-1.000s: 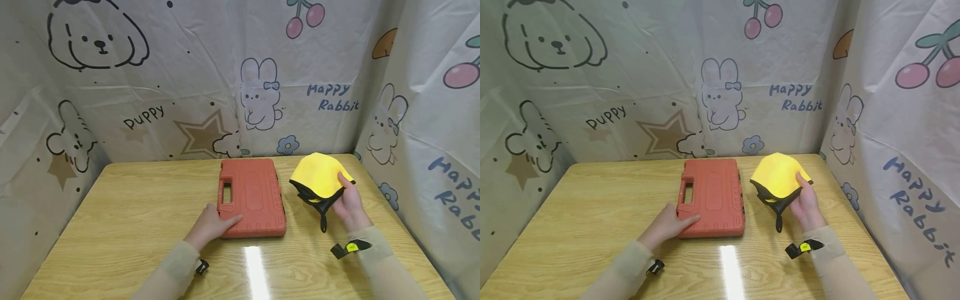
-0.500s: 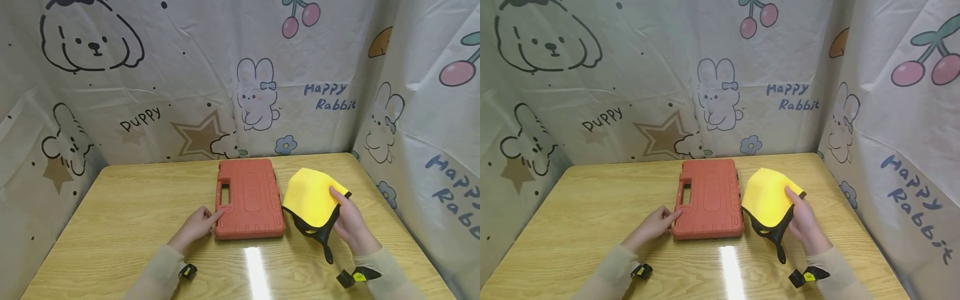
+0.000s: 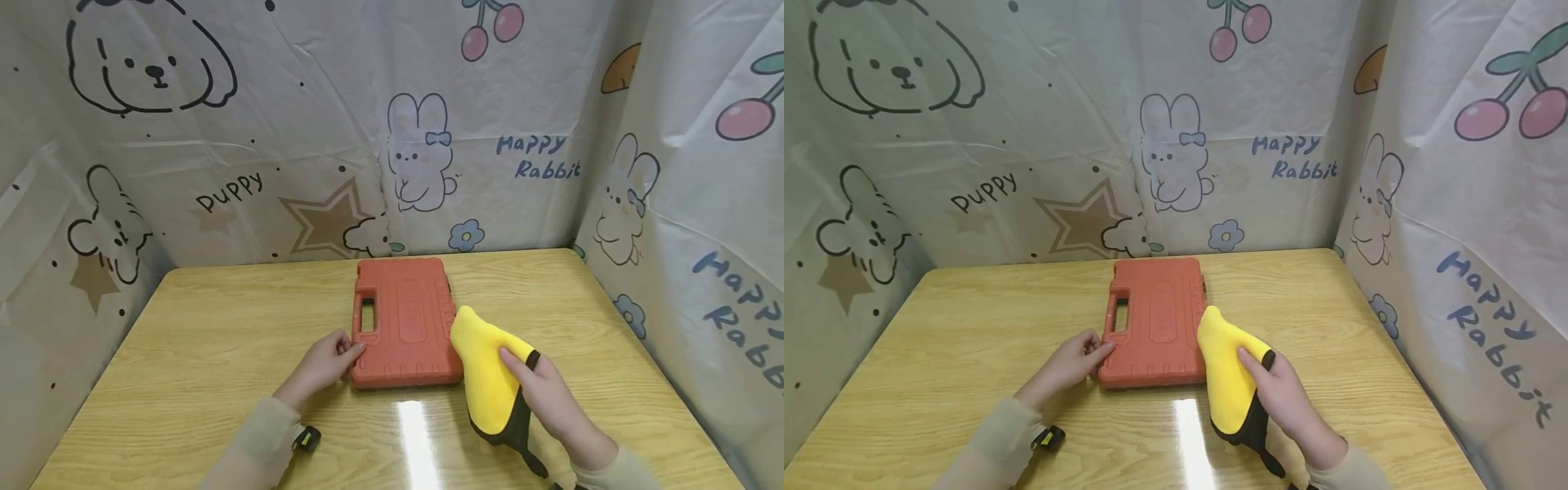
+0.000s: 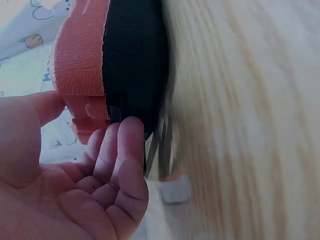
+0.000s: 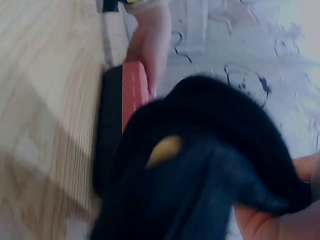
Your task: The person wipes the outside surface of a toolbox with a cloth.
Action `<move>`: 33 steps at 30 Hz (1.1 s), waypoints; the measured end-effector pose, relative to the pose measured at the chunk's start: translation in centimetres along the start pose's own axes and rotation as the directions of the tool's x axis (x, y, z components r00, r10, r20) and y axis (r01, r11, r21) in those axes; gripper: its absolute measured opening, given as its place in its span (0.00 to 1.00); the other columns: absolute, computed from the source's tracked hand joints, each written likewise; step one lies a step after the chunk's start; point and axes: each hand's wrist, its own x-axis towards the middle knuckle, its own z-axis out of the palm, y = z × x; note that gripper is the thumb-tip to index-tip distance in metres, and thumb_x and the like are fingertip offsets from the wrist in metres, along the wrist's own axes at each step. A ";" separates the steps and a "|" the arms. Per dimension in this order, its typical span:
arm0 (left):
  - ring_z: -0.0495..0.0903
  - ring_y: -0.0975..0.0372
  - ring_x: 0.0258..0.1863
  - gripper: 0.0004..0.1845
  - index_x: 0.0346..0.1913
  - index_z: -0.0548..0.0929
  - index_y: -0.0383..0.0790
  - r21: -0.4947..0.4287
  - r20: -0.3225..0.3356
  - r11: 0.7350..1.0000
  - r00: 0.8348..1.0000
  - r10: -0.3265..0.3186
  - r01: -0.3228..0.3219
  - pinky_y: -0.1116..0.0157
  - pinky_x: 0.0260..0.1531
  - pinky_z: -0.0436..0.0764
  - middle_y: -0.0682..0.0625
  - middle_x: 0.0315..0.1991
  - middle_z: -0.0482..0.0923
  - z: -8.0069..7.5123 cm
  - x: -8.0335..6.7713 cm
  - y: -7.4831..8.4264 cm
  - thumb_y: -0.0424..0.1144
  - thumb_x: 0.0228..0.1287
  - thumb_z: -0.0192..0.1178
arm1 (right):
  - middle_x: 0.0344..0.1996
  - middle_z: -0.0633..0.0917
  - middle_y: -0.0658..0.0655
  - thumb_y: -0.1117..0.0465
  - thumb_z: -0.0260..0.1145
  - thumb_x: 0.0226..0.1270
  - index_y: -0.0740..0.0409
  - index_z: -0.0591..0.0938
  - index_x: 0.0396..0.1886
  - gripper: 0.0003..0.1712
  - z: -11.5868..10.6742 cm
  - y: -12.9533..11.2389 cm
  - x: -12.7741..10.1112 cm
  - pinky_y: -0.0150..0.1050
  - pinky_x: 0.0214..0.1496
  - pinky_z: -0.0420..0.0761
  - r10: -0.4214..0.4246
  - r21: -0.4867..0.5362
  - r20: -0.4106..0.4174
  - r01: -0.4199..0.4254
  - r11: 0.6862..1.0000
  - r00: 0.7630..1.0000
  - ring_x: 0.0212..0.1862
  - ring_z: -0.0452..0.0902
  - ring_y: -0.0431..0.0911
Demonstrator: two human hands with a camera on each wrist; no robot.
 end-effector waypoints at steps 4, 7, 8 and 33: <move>0.68 0.61 0.23 0.17 0.33 0.72 0.41 0.016 -0.009 0.999 0.999 0.031 -0.031 0.65 0.25 0.67 0.51 0.24 0.70 0.0 0.1 0.1 0.48 0.75 0.63 | 0.40 0.84 0.60 0.55 0.58 0.81 0.66 0.79 0.58 0.19 2.4 -0.2 -0.5 0.36 0.40 0.84 -0.091 -0.190 -0.008 0.087 0.978 0.996 0.39 0.82 0.44; 0.67 0.61 0.24 0.18 0.32 0.71 0.41 0.012 -0.006 0.999 0.999 0.038 -0.038 0.65 0.26 0.66 0.51 0.24 0.68 0.0 0.3 0.1 0.48 0.74 0.63 | 0.37 0.85 0.55 0.58 0.62 0.79 0.60 0.83 0.52 0.11 4.3 0.4 -0.5 0.35 0.37 0.83 -0.231 -0.309 0.053 0.236 0.922 0.972 0.36 0.79 0.39; 0.67 0.61 0.24 0.18 0.32 0.71 0.41 0.009 -0.004 0.999 0.999 0.039 -0.039 0.65 0.26 0.66 0.51 0.24 0.68 0.0 0.3 0.1 0.48 0.74 0.63 | 0.37 0.84 0.53 0.59 0.63 0.78 0.58 0.84 0.50 0.09 4.9 0.6 -0.4 0.35 0.37 0.82 -0.276 -0.341 0.081 0.286 0.895 0.958 0.36 0.78 0.38; 0.64 0.62 0.22 0.15 0.34 0.68 0.40 -0.091 0.040 0.995 0.998 0.038 -0.035 0.68 0.23 0.64 0.51 0.24 0.65 0.0 0.6 -0.4 0.42 0.75 0.62 | 0.37 0.79 0.48 0.64 0.73 0.67 0.58 0.79 0.51 0.16 15.9 1.1 3.4 0.20 0.36 0.74 -0.385 -0.724 0.642 0.690 -0.019 0.663 0.34 0.71 0.33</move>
